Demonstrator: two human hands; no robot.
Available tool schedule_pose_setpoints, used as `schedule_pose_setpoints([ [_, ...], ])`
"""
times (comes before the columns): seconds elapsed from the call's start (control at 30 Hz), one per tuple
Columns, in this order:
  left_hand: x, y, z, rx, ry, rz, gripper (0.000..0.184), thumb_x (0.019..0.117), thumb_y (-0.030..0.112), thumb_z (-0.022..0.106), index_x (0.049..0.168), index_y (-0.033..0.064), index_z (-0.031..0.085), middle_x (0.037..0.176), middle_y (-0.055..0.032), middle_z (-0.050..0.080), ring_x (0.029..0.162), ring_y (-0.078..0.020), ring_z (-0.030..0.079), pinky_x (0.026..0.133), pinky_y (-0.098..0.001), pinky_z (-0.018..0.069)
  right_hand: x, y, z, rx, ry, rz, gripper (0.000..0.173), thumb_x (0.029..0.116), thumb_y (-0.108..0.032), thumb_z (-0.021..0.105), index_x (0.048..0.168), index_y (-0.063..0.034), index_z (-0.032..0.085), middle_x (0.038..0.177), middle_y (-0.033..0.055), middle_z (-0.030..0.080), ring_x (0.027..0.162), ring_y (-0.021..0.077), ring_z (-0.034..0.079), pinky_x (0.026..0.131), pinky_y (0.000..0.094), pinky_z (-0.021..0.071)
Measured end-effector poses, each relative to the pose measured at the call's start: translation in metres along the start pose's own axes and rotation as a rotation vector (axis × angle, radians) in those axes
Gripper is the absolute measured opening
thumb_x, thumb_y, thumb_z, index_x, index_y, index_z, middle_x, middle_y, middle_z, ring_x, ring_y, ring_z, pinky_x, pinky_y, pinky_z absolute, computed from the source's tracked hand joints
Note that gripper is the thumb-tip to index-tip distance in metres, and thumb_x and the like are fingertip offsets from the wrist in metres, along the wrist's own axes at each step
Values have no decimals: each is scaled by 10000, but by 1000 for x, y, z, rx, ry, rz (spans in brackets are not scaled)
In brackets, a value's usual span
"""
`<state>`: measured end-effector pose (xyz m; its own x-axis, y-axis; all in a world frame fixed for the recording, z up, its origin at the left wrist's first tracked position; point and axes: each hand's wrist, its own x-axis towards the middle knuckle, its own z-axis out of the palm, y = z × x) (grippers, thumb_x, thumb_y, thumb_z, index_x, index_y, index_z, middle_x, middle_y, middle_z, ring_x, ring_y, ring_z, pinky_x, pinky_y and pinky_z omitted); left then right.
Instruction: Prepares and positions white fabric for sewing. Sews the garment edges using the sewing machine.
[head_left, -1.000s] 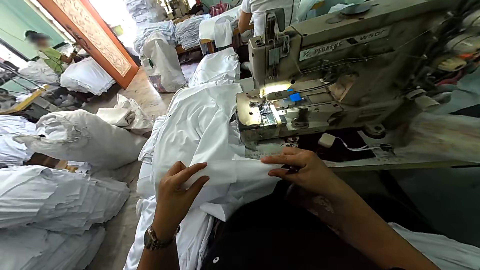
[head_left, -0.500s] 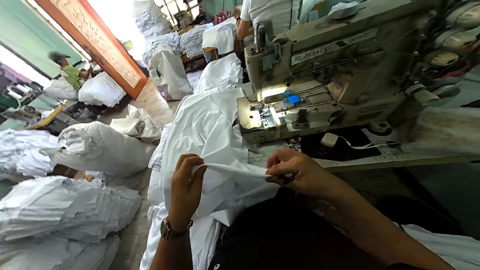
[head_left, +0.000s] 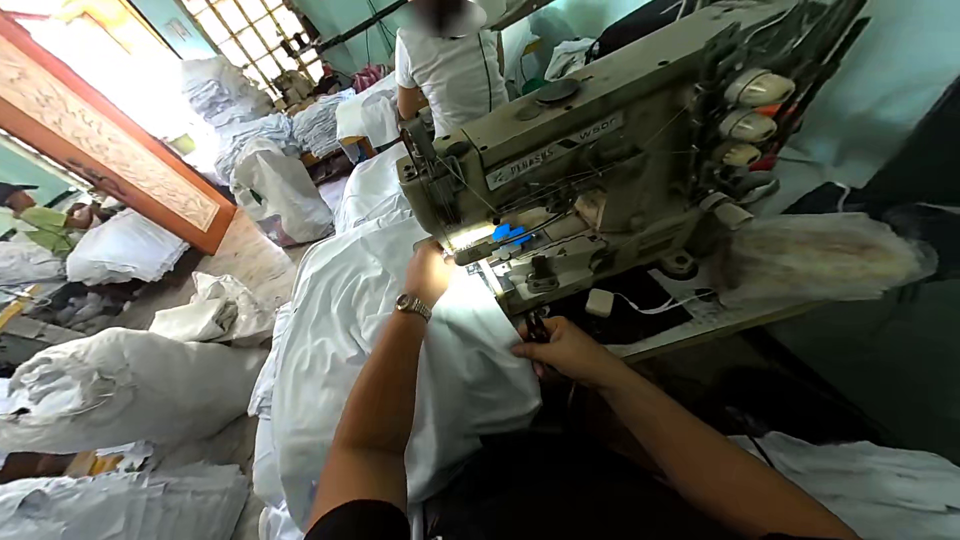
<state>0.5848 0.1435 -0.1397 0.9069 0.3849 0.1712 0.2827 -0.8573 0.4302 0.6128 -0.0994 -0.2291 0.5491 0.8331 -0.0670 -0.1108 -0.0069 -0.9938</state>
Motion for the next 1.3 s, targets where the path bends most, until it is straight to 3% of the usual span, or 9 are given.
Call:
schedule_pose_setpoints([
  [0.17, 21, -6, 1, -102, 4, 1, 328, 869, 149, 757, 1104, -69, 687, 1101, -260, 691, 1098, -384, 649, 984, -577, 476, 10, 1, 5, 21, 13, -43, 110, 891, -90, 746, 974, -50, 685, 714, -46, 658, 529, 28, 582, 524, 198, 527],
  [0.47, 20, -10, 5, -105, 55, 70, 303, 861, 125, 771, 1092, -57, 698, 1079, -235, 704, 1082, -353, 656, 985, -537, 480, 12, 17, 15, 1, 83, -60, 84, 917, -115, 726, 979, -63, 702, 729, -53, 666, 551, 10, 592, 537, 184, 527],
  [0.6, 32, -20, 10, -128, 31, -46, 386, 876, 182, 781, 1173, -37, 666, 1132, -230, 688, 1112, -341, 646, 997, -533, 484, 18, 40, 13, 7, 101, -46, 94, 955, -114, 676, 1012, -51, 714, 770, -47, 692, 604, 14, 625, 587, 199, 555],
  [0.8, 55, -15, -7, -20, 23, -24, 434, 904, 203, 759, 1242, -48, 652, 1237, -241, 669, 1217, -365, 609, 1084, -520, 431, 19, 42, 11, 8, 66, -96, 93, 972, -135, 656, 1015, -67, 702, 773, -64, 675, 607, -5, 611, 586, 184, 544],
  [0.97, 68, -46, 10, -61, 406, 27, 360, 916, 124, 704, 1250, 1, 649, 1275, -216, 646, 1203, -344, 617, 1035, -523, 490, 19, 44, 12, -6, 46, -95, 107, 984, -146, 651, 1037, -65, 695, 777, -47, 674, 600, 15, 609, 581, 196, 542],
  [1.03, 34, -48, 2, -121, 492, 184, 220, 963, 85, 609, 1142, -30, 669, 1120, -195, 676, 1012, -277, 672, 890, -443, 562, 18, 44, 11, -13, 39, -105, 115, 987, -147, 651, 1048, -62, 696, 782, -42, 679, 605, 16, 613, 585, 197, 547],
  [1.13, -58, -42, -13, -85, 185, 582, 147, 940, 134, 651, 967, 6, 720, 941, -109, 727, 923, -201, 708, 867, -403, 585, 17, 39, 10, -58, 40, -60, 163, 997, -181, 650, 1081, -43, 675, 780, -33, 652, 603, 21, 594, 594, 211, 538],
  [1.23, -128, -33, -22, 298, -380, 775, 407, 897, 447, 752, 1137, 119, 727, 1073, -55, 740, 1182, -259, 651, 1184, -572, 335, 19, 40, 12, -118, 61, -77, 165, 993, -194, 647, 1050, -43, 677, 755, -22, 647, 580, 34, 586, 572, 228, 536],
  [1.3, -152, -37, -32, 490, -513, 770, 426, 833, 479, 806, 992, 100, 694, 905, -61, 696, 1014, -288, 673, 1174, -646, 283, 17, 41, 15, -140, 87, -77, 151, 990, -181, 647, 1050, -45, 671, 751, -21, 645, 577, 39, 590, 561, 230, 535],
])
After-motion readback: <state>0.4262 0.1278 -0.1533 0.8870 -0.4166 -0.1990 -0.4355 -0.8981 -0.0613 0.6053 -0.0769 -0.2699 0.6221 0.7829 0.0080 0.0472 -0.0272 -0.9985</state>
